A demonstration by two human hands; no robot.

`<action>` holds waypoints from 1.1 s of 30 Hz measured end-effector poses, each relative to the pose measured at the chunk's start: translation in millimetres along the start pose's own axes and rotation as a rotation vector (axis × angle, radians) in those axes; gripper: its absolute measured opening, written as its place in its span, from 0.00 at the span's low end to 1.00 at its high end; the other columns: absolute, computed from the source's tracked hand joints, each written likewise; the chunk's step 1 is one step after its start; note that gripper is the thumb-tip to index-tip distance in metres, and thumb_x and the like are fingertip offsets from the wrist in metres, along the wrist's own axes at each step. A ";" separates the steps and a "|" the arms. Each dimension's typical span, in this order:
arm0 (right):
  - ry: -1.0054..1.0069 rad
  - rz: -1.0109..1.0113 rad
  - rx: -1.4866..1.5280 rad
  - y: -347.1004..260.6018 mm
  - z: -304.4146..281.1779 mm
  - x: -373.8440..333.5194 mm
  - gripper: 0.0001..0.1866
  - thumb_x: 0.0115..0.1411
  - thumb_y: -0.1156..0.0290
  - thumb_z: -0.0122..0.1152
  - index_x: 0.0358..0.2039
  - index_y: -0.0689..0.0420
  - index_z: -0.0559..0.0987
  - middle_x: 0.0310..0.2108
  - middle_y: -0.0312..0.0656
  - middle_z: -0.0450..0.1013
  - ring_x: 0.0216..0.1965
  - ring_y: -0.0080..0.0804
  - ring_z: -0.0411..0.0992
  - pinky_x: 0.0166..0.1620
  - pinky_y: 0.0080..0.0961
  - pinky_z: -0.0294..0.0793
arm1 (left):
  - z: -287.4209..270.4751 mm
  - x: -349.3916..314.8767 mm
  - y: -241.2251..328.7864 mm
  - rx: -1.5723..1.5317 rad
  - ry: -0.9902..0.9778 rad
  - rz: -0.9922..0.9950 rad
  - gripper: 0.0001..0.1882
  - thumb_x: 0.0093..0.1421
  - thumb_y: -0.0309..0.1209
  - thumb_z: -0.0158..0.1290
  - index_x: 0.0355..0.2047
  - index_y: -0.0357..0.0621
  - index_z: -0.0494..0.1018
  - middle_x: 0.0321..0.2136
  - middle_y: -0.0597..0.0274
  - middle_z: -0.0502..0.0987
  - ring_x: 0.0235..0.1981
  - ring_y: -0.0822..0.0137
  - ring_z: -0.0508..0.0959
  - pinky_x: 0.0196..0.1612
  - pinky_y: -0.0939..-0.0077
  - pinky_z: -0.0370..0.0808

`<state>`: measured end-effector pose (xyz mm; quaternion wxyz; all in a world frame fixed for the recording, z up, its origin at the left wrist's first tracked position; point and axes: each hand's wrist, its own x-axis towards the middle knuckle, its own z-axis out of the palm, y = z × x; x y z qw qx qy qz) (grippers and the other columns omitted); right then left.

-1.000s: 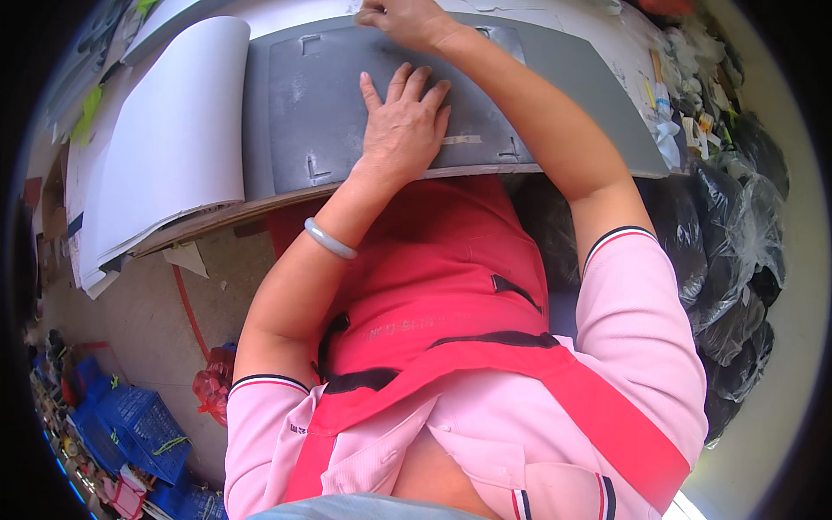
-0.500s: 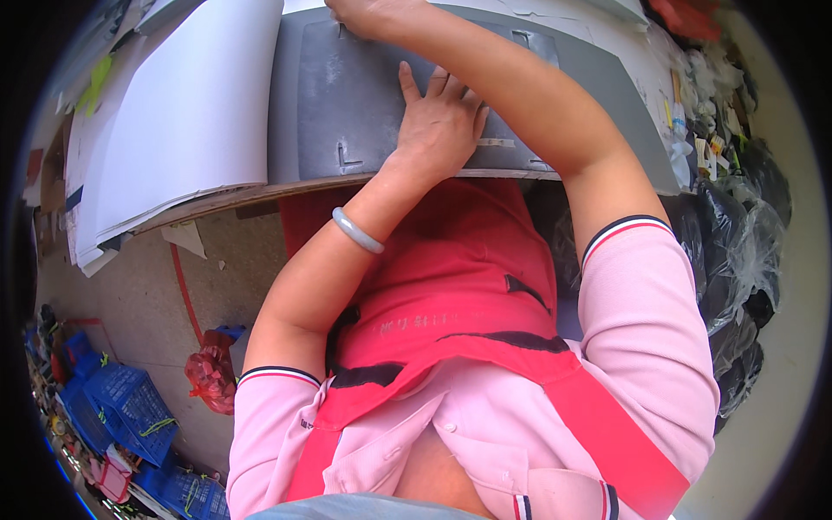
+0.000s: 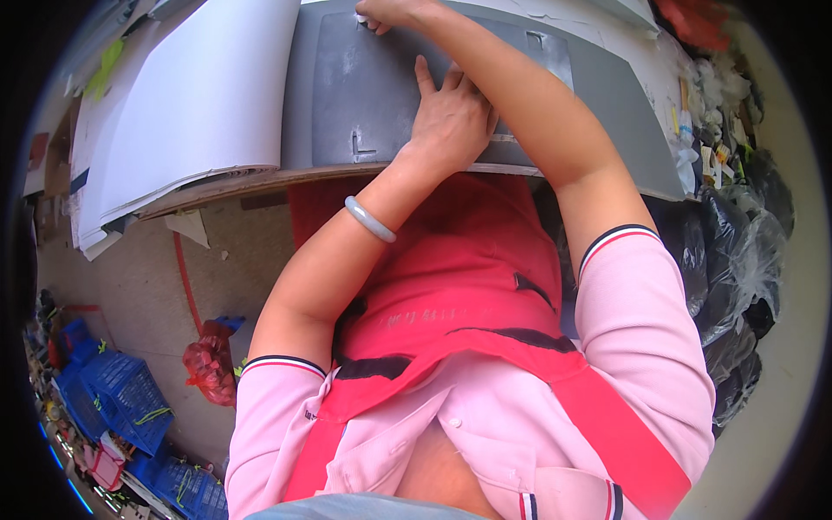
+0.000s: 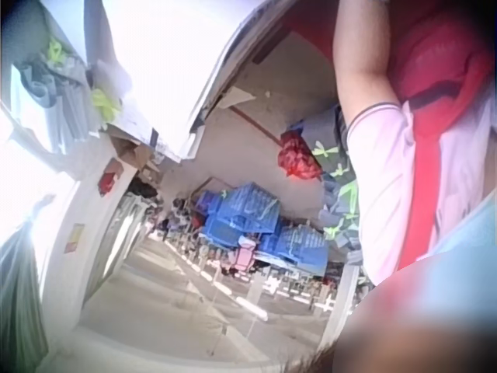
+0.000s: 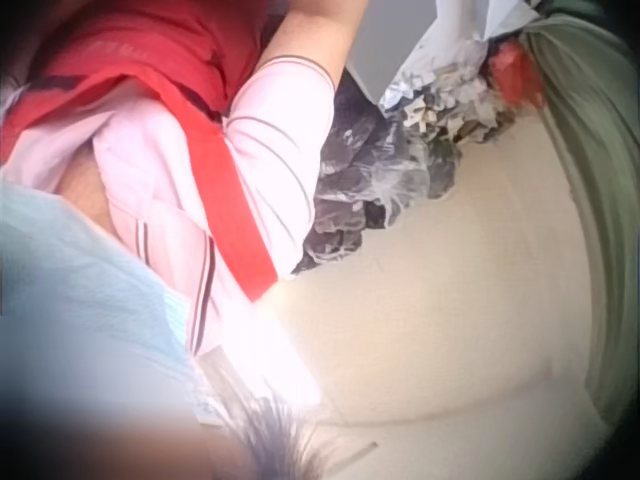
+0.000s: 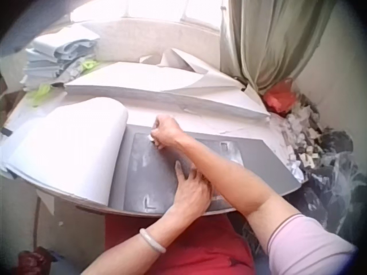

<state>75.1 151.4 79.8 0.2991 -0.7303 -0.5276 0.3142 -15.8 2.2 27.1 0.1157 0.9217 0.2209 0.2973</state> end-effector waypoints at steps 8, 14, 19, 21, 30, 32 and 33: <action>-0.143 -0.016 0.237 9.1 -2.5 -81.5 0.05 0.63 0.74 0.60 0.34 0.62 0.77 0.24 0.40 0.77 0.19 0.22 0.74 0.21 0.21 0.76 | 3.9 3.7 1.4 0.002 -0.051 -0.040 0.19 0.64 0.35 0.52 0.53 0.41 0.78 0.56 0.48 0.73 0.62 0.46 0.69 0.65 0.24 0.54; -0.316 -0.178 0.068 2.3 12.1 -144.7 0.05 0.63 0.73 0.61 0.34 0.62 0.78 0.25 0.40 0.78 0.21 0.23 0.74 0.23 0.20 0.75 | 14.3 -3.2 -4.2 -0.019 0.133 0.010 0.17 0.63 0.38 0.51 0.51 0.50 0.74 0.55 0.52 0.74 0.60 0.49 0.71 0.63 0.43 0.65; -0.240 -0.413 -0.240 -7.3 28.6 -153.0 0.05 0.63 0.72 0.62 0.34 0.61 0.79 0.26 0.41 0.78 0.23 0.25 0.75 0.25 0.22 0.75 | 11.2 -12.2 -6.5 0.104 0.124 0.059 0.21 0.66 0.43 0.46 0.54 0.48 0.74 0.57 0.49 0.73 0.64 0.44 0.69 0.66 0.35 0.58; -0.222 -0.463 -0.322 -10.4 32.6 -150.4 0.06 0.63 0.72 0.62 0.34 0.61 0.79 0.26 0.41 0.78 0.23 0.26 0.75 0.26 0.22 0.75 | 12.9 -8.3 -7.6 0.050 0.196 0.056 0.19 0.65 0.44 0.50 0.51 0.48 0.73 0.53 0.55 0.74 0.59 0.52 0.72 0.56 0.23 0.61; -0.227 -0.478 -0.345 -10.6 14.1 -169.5 0.06 0.63 0.70 0.63 0.35 0.60 0.80 0.28 0.42 0.79 0.27 0.29 0.76 0.31 0.25 0.75 | 17.3 -3.1 -9.6 -0.003 0.095 0.062 0.17 0.67 0.41 0.51 0.52 0.49 0.73 0.53 0.58 0.73 0.58 0.53 0.72 0.54 0.42 0.67; -0.223 -0.500 -0.370 -8.8 14.9 -174.9 0.06 0.63 0.70 0.64 0.35 0.60 0.81 0.28 0.42 0.79 0.28 0.30 0.77 0.32 0.25 0.75 | 15.2 -0.6 -4.7 0.133 -0.084 0.048 0.25 0.68 0.47 0.43 0.62 0.52 0.69 0.64 0.56 0.67 0.67 0.52 0.63 0.61 0.26 0.51; -0.219 -0.515 -0.389 -7.8 16.8 -177.1 0.06 0.63 0.69 0.64 0.35 0.59 0.81 0.28 0.42 0.79 0.28 0.30 0.77 0.33 0.26 0.75 | 14.3 0.0 -1.3 0.241 -0.209 0.033 0.31 0.70 0.51 0.37 0.68 0.54 0.67 0.71 0.54 0.62 0.74 0.50 0.57 0.66 0.14 0.40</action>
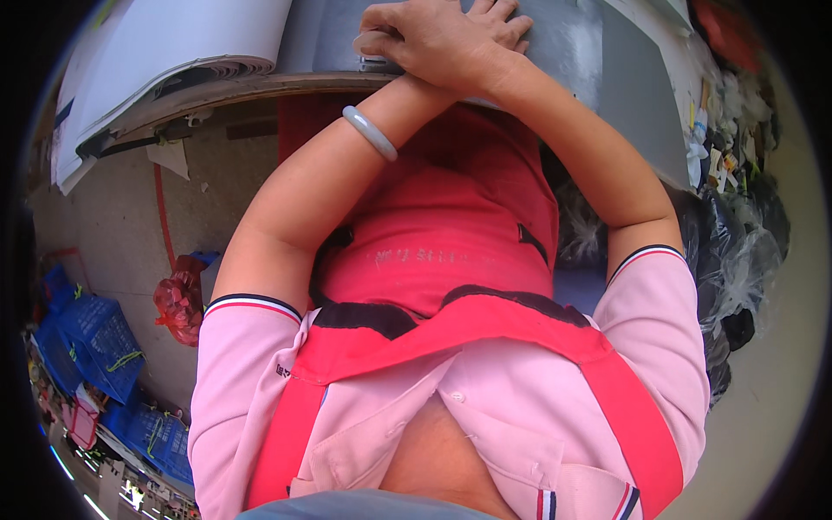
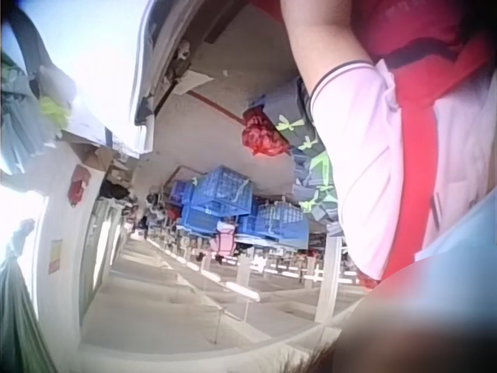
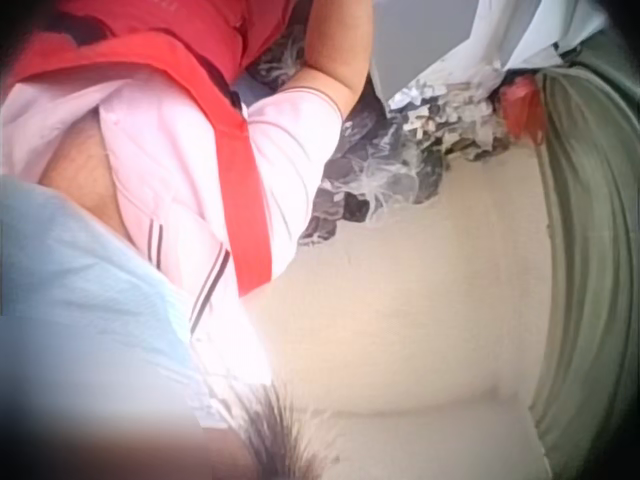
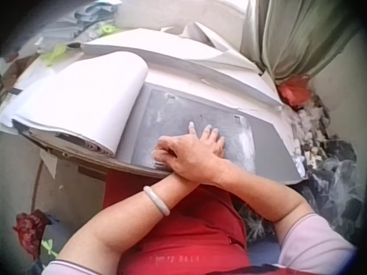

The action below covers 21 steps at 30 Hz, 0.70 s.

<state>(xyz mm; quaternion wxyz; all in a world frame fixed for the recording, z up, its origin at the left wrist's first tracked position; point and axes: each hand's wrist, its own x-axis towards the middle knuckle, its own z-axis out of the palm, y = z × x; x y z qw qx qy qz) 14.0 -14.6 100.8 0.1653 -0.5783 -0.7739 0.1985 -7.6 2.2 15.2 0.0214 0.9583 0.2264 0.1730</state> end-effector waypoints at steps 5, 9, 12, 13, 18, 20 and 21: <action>0.017 -0.047 -0.095 -3.7 8.1 -0.2 0.07 0.63 0.69 0.64 0.35 0.59 0.82 0.29 0.43 0.80 0.30 0.32 0.78 0.35 0.27 0.76 | 0.0 -6.4 4.9 0.030 0.018 -0.020 0.31 0.69 0.51 0.39 0.68 0.53 0.67 0.71 0.53 0.63 0.74 0.51 0.56 0.68 0.19 0.44; 0.024 -0.052 -0.131 -4.5 4.6 4.8 0.07 0.63 0.68 0.65 0.36 0.58 0.82 0.30 0.43 0.80 0.31 0.34 0.78 0.38 0.28 0.76 | 9.3 -9.2 -1.3 0.018 0.074 -0.030 0.31 0.69 0.51 0.40 0.67 0.52 0.67 0.71 0.54 0.63 0.75 0.52 0.53 0.69 0.23 0.46; 0.067 0.023 -0.017 7.3 -7.2 -1.6 0.07 0.63 0.67 0.65 0.36 0.58 0.83 0.31 0.43 0.81 0.32 0.35 0.79 0.39 0.29 0.76 | 12.4 -6.4 -4.9 -0.204 0.290 0.001 0.30 0.68 0.47 0.44 0.65 0.46 0.68 0.67 0.51 0.67 0.73 0.52 0.58 0.69 0.23 0.47; 0.130 0.092 0.096 17.3 -16.1 -8.3 0.07 0.63 0.67 0.66 0.36 0.58 0.83 0.31 0.43 0.81 0.33 0.35 0.79 0.40 0.29 0.76 | 11.7 -3.2 -5.2 -0.316 0.279 -0.035 0.29 0.67 0.46 0.46 0.63 0.45 0.70 0.66 0.50 0.68 0.72 0.52 0.59 0.69 0.23 0.48; 0.551 0.411 0.223 113.2 -58.7 -69.6 0.09 0.66 0.66 0.65 0.38 0.59 0.84 0.30 0.31 0.78 0.31 0.19 0.73 0.37 0.20 0.72 | -2.3 2.2 -0.5 -0.254 0.229 -0.086 0.19 0.65 0.39 0.51 0.52 0.40 0.75 0.58 0.48 0.73 0.67 0.49 0.66 0.67 0.21 0.49; 0.579 0.595 0.107 159.0 -66.4 -103.2 0.13 0.67 0.61 0.66 0.41 0.59 0.85 0.33 0.29 0.79 0.35 0.16 0.73 0.41 0.19 0.72 | -8.7 0.9 -1.3 -0.292 0.178 -0.085 0.17 0.66 0.38 0.51 0.49 0.40 0.75 0.57 0.48 0.73 0.66 0.48 0.67 0.67 0.21 0.50; 0.600 0.642 0.150 178.0 -65.2 -118.4 0.14 0.66 0.60 0.67 0.41 0.59 0.85 0.33 0.29 0.79 0.35 0.16 0.72 0.41 0.18 0.71 | -11.1 -0.4 -1.8 -0.293 0.186 -0.082 0.17 0.66 0.38 0.51 0.49 0.40 0.75 0.57 0.48 0.73 0.66 0.48 0.67 0.67 0.22 0.50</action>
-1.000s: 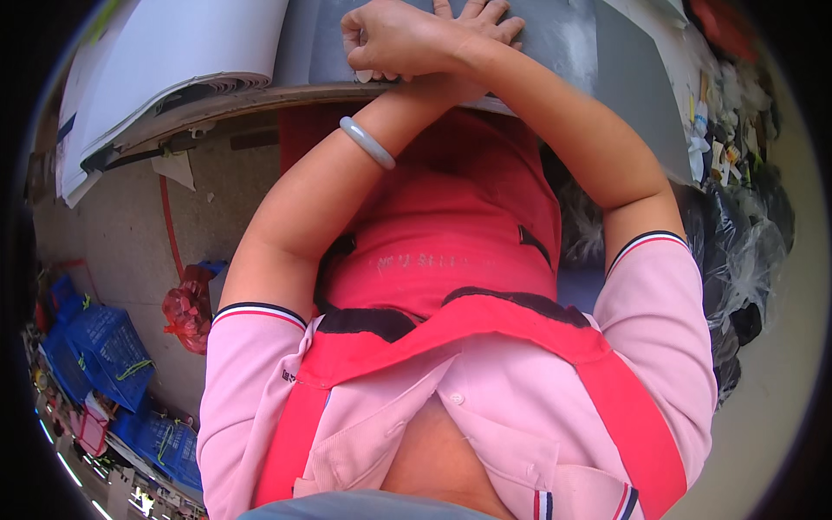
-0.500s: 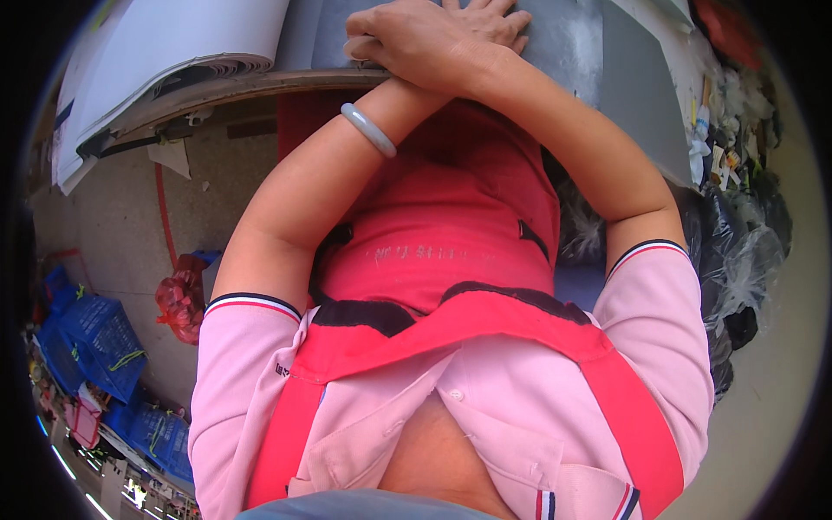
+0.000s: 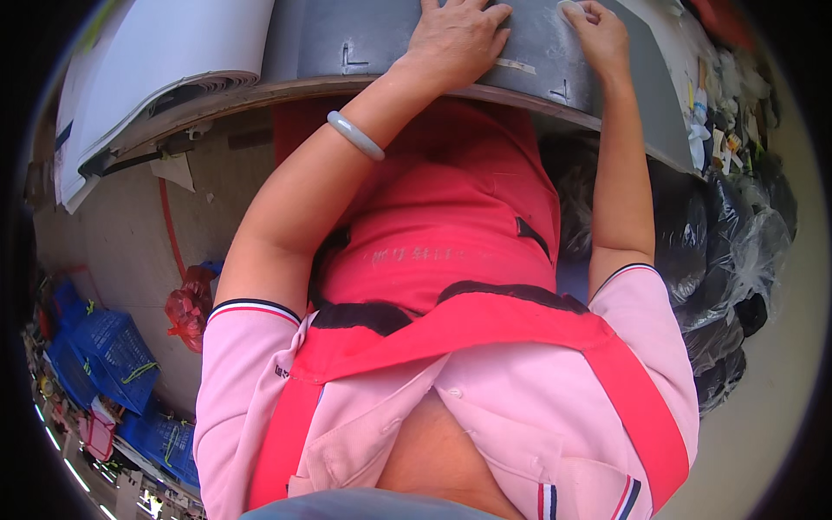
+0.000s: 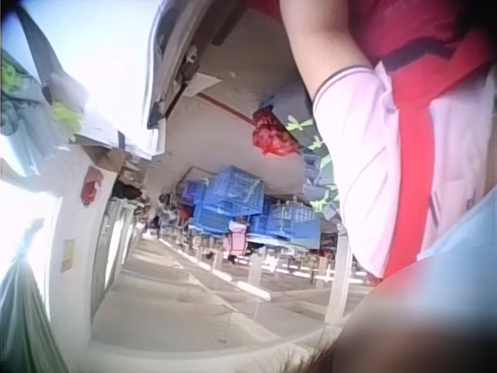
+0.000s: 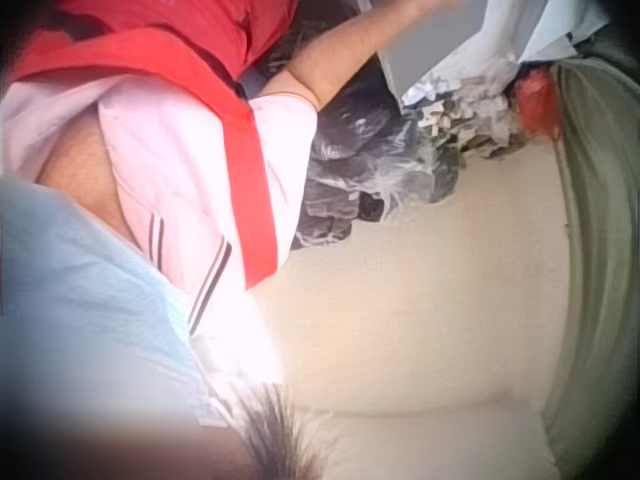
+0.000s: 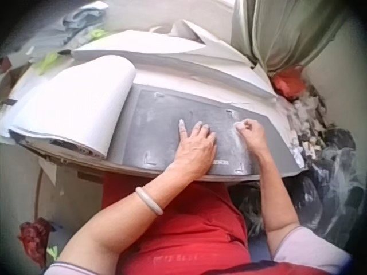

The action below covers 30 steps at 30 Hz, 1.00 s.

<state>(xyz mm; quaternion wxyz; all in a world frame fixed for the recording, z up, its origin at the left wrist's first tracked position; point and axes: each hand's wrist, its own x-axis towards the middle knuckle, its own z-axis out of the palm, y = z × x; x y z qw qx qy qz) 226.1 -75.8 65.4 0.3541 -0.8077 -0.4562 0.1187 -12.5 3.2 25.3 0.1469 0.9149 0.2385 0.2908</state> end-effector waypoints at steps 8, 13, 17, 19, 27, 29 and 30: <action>-0.095 0.273 0.414 33.2 -27.7 15.2 0.06 0.66 0.67 0.66 0.36 0.55 0.83 0.27 0.31 0.75 0.25 0.17 0.70 0.27 0.15 0.66 | -6.8 -1.5 -0.4 -0.050 0.031 0.020 0.16 0.66 0.36 0.52 0.50 0.41 0.75 0.55 0.49 0.73 0.64 0.49 0.68 0.67 0.22 0.52; -0.273 0.224 0.493 8.5 -27.0 5.4 0.09 0.66 0.63 0.66 0.38 0.54 0.82 0.29 0.26 0.74 0.28 0.13 0.69 0.29 0.13 0.67 | -24.3 0.0 0.1 -0.202 0.105 0.068 0.17 0.65 0.35 0.52 0.50 0.40 0.75 0.51 0.48 0.76 0.60 0.48 0.71 0.65 0.40 0.62; -0.189 0.149 0.708 23.3 -11.5 12.8 0.09 0.68 0.62 0.65 0.38 0.53 0.81 0.31 0.25 0.74 0.31 0.11 0.70 0.35 0.13 0.69 | -51.3 -21.2 14.3 -0.415 0.043 0.097 0.13 0.64 0.32 0.57 0.48 0.45 0.78 0.44 0.57 0.78 0.50 0.53 0.77 0.53 0.59 0.73; -0.142 0.124 0.880 34.6 -3.7 23.8 0.10 0.69 0.60 0.64 0.37 0.52 0.80 0.30 0.25 0.73 0.30 0.12 0.68 0.34 0.15 0.68 | -70.9 -36.9 13.2 -0.377 -0.025 0.132 0.12 0.63 0.31 0.61 0.47 0.48 0.80 0.38 0.62 0.80 0.45 0.57 0.79 0.49 0.63 0.76; -0.095 0.064 0.592 51.5 11.0 39.0 0.11 0.70 0.60 0.63 0.35 0.53 0.80 0.29 0.27 0.72 0.30 0.14 0.67 0.34 0.16 0.68 | -122.3 -53.9 -48.3 -0.188 -0.345 -0.004 0.15 0.54 0.31 0.67 0.43 0.43 0.83 0.46 0.60 0.80 0.50 0.54 0.78 0.55 0.61 0.75; -0.101 0.057 0.610 50.2 11.1 37.3 0.11 0.70 0.60 0.63 0.35 0.53 0.80 0.29 0.27 0.72 0.29 0.14 0.67 0.33 0.17 0.68 | -123.1 -52.2 -51.0 -0.212 -0.358 -0.008 0.13 0.55 0.30 0.66 0.41 0.42 0.84 0.46 0.59 0.81 0.48 0.53 0.79 0.52 0.61 0.76; -0.100 0.056 0.608 49.3 11.1 36.9 0.11 0.70 0.60 0.63 0.35 0.53 0.80 0.29 0.27 0.73 0.29 0.14 0.67 0.33 0.17 0.68 | -123.7 -50.5 -51.6 -0.228 -0.346 0.020 0.12 0.55 0.29 0.66 0.40 0.41 0.84 0.45 0.59 0.81 0.47 0.53 0.80 0.51 0.61 0.77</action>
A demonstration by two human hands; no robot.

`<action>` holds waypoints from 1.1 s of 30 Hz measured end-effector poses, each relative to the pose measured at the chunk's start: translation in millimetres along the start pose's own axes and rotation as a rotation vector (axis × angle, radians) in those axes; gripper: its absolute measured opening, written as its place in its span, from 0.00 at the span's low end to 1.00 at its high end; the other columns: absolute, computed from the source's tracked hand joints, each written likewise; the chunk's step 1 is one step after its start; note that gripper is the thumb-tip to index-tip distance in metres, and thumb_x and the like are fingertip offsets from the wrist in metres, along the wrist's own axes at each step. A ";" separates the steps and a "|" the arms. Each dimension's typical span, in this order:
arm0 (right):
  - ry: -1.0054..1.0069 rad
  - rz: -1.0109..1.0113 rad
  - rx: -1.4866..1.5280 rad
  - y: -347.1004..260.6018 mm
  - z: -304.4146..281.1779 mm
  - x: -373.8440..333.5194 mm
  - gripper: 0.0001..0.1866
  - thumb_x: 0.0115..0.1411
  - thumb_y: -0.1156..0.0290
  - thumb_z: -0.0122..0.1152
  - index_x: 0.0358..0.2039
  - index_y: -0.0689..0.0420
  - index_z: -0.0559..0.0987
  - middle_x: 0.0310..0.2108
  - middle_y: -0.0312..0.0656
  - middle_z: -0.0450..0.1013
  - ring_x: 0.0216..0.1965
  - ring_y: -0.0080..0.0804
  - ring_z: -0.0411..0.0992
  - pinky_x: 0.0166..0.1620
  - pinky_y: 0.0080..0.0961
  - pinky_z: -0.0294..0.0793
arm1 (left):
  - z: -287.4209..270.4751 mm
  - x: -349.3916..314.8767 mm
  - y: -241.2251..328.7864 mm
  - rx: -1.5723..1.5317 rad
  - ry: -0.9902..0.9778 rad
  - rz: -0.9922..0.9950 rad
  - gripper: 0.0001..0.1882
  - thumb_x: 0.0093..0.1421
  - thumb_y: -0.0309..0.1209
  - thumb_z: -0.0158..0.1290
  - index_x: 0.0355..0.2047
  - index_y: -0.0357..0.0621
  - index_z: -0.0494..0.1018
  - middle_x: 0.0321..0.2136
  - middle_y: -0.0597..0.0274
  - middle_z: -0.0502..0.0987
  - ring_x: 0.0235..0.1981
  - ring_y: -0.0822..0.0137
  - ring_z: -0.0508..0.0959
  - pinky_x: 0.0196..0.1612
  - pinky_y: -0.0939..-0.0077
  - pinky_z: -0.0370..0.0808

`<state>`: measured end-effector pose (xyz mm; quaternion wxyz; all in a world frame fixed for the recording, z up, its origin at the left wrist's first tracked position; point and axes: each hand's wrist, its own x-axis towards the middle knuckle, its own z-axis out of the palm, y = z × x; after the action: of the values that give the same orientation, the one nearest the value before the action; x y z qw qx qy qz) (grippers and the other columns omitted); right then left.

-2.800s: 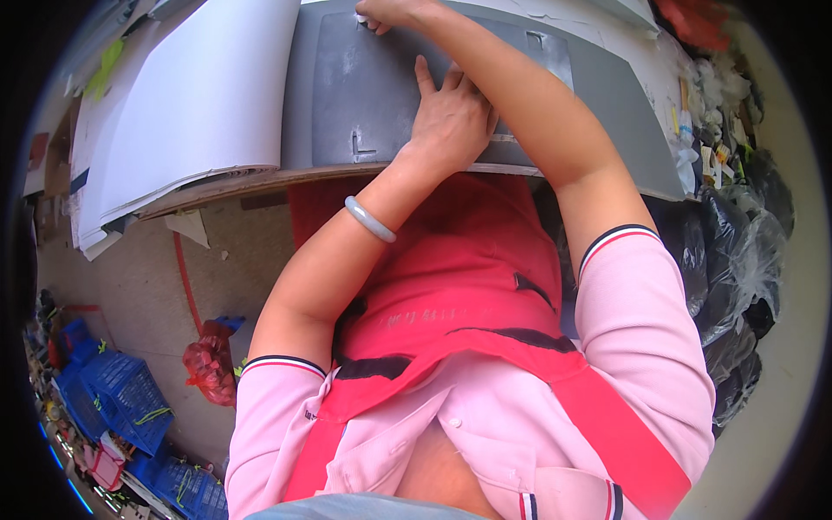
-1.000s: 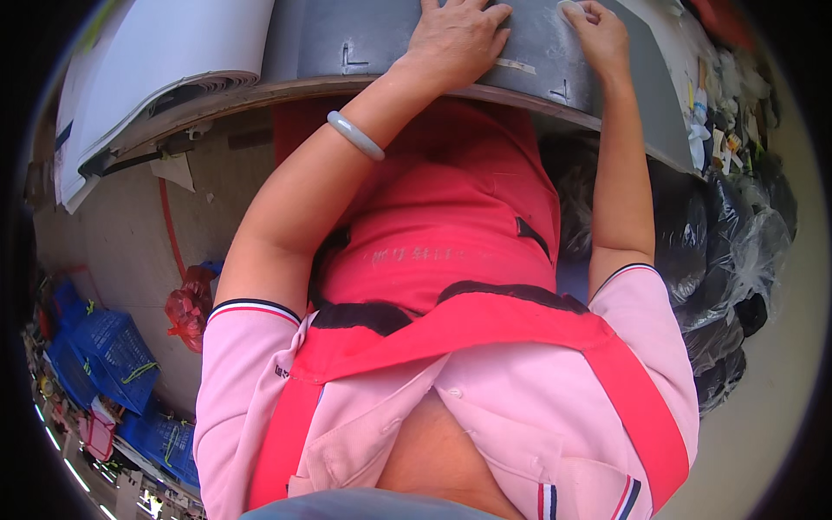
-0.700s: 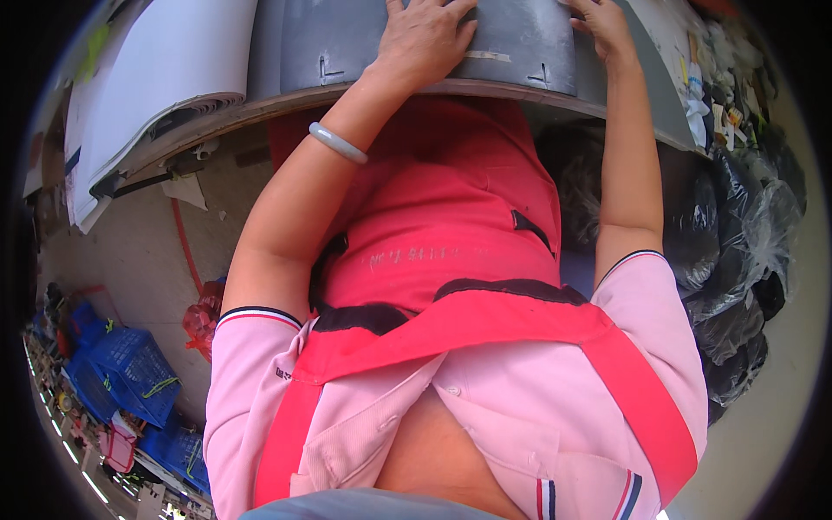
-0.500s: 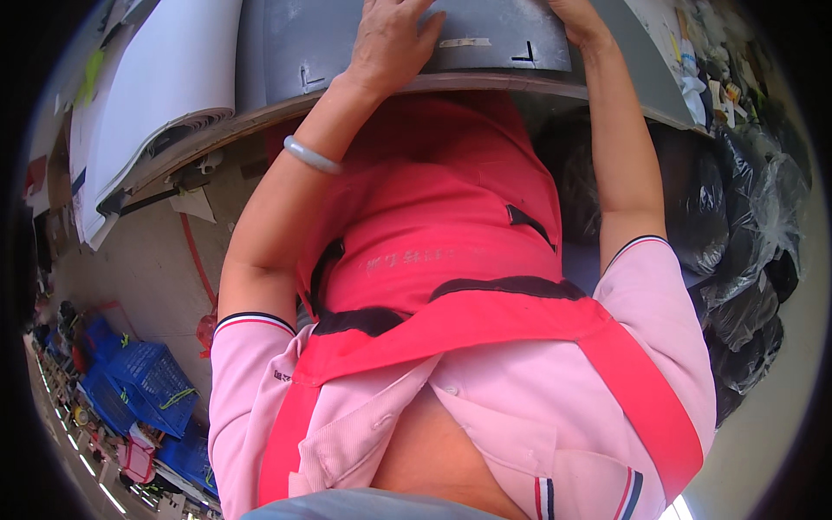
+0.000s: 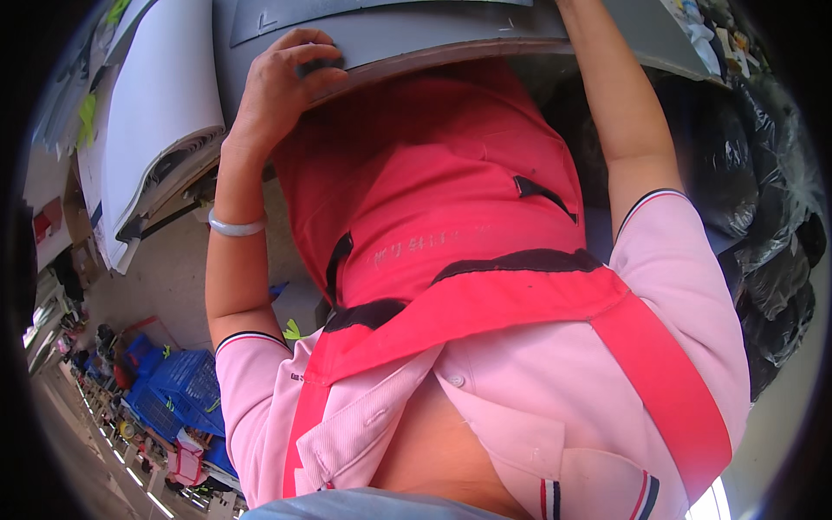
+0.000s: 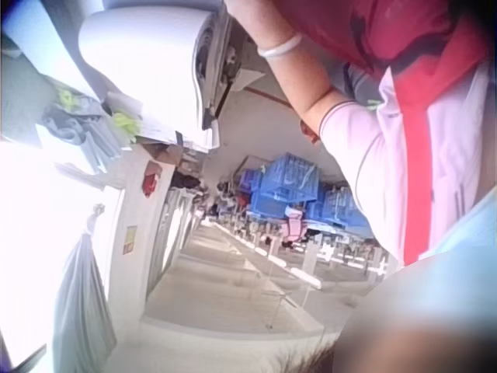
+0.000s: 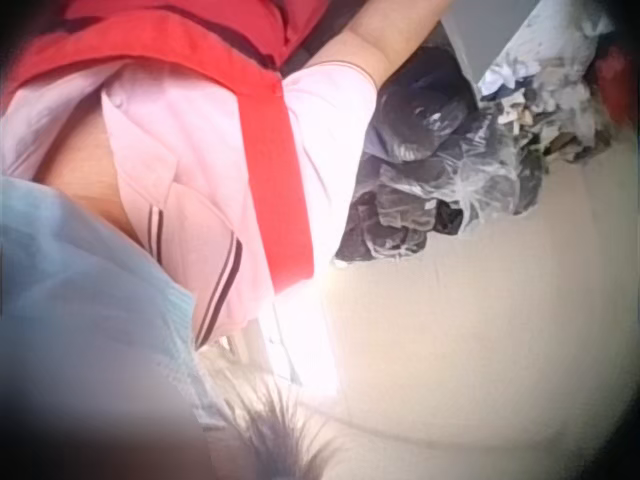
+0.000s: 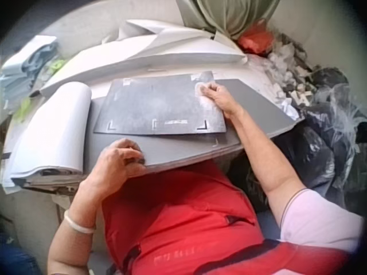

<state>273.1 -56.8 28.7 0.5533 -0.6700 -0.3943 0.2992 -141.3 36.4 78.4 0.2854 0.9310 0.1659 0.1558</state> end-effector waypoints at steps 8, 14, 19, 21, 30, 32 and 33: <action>0.006 0.015 0.031 -4.1 3.8 -3.0 0.11 0.69 0.60 0.64 0.36 0.55 0.81 0.29 0.28 0.73 0.29 0.14 0.68 0.33 0.17 0.69 | -5.0 -2.1 -2.9 -0.013 -0.018 0.006 0.09 0.56 0.28 0.65 0.37 0.38 0.83 0.45 0.60 0.82 0.44 0.55 0.82 0.51 0.65 0.76; 0.049 0.010 -0.020 -7.9 8.1 -7.7 0.11 0.68 0.60 0.65 0.37 0.56 0.81 0.30 0.29 0.74 0.30 0.15 0.68 0.33 0.18 0.69 | -11.9 2.0 -9.4 -0.089 -0.079 -0.013 0.10 0.56 0.26 0.65 0.39 0.39 0.84 0.46 0.61 0.82 0.46 0.57 0.82 0.54 0.66 0.76; 0.046 -0.020 -0.010 -6.8 9.9 -9.3 0.12 0.68 0.61 0.65 0.37 0.56 0.81 0.30 0.29 0.74 0.30 0.16 0.68 0.33 0.18 0.69 | -20.1 4.5 -13.7 -0.168 -0.105 -0.101 0.12 0.56 0.25 0.66 0.41 0.39 0.84 0.48 0.62 0.82 0.50 0.60 0.81 0.58 0.67 0.74; 0.061 -0.036 -0.029 -5.5 9.4 -10.0 0.11 0.68 0.61 0.65 0.37 0.56 0.81 0.30 0.29 0.74 0.30 0.16 0.68 0.34 0.18 0.69 | -19.3 1.0 -12.5 -0.120 -0.120 -0.068 0.11 0.56 0.25 0.65 0.41 0.39 0.84 0.48 0.62 0.81 0.51 0.60 0.81 0.59 0.67 0.73; 0.067 -0.051 -0.055 -6.3 12.8 -9.8 0.10 0.69 0.62 0.65 0.36 0.56 0.81 0.29 0.28 0.72 0.30 0.15 0.67 0.34 0.18 0.68 | -20.0 0.2 -16.7 -0.144 -0.124 -0.114 0.11 0.58 0.26 0.64 0.41 0.38 0.84 0.50 0.61 0.81 0.52 0.59 0.80 0.60 0.67 0.73; 0.074 -0.071 -0.067 -7.4 14.1 -10.9 0.10 0.68 0.62 0.65 0.35 0.56 0.81 0.29 0.27 0.72 0.30 0.15 0.67 0.34 0.17 0.68 | -21.0 -1.7 -15.6 -0.113 -0.108 -0.077 0.10 0.59 0.26 0.63 0.42 0.38 0.84 0.49 0.61 0.82 0.50 0.59 0.81 0.57 0.67 0.74; 0.081 -0.066 -0.048 -7.9 14.7 -11.7 0.10 0.68 0.62 0.65 0.35 0.56 0.81 0.29 0.27 0.72 0.30 0.15 0.67 0.34 0.17 0.68 | -21.6 -3.0 -14.6 -0.078 -0.106 -0.068 0.10 0.59 0.26 0.63 0.42 0.38 0.84 0.49 0.61 0.82 0.49 0.59 0.81 0.56 0.67 0.75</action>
<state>253.2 -58.8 32.9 0.5622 -0.6812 -0.4004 0.2439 -155.5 57.0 86.3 0.3347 0.9201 0.1757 0.1029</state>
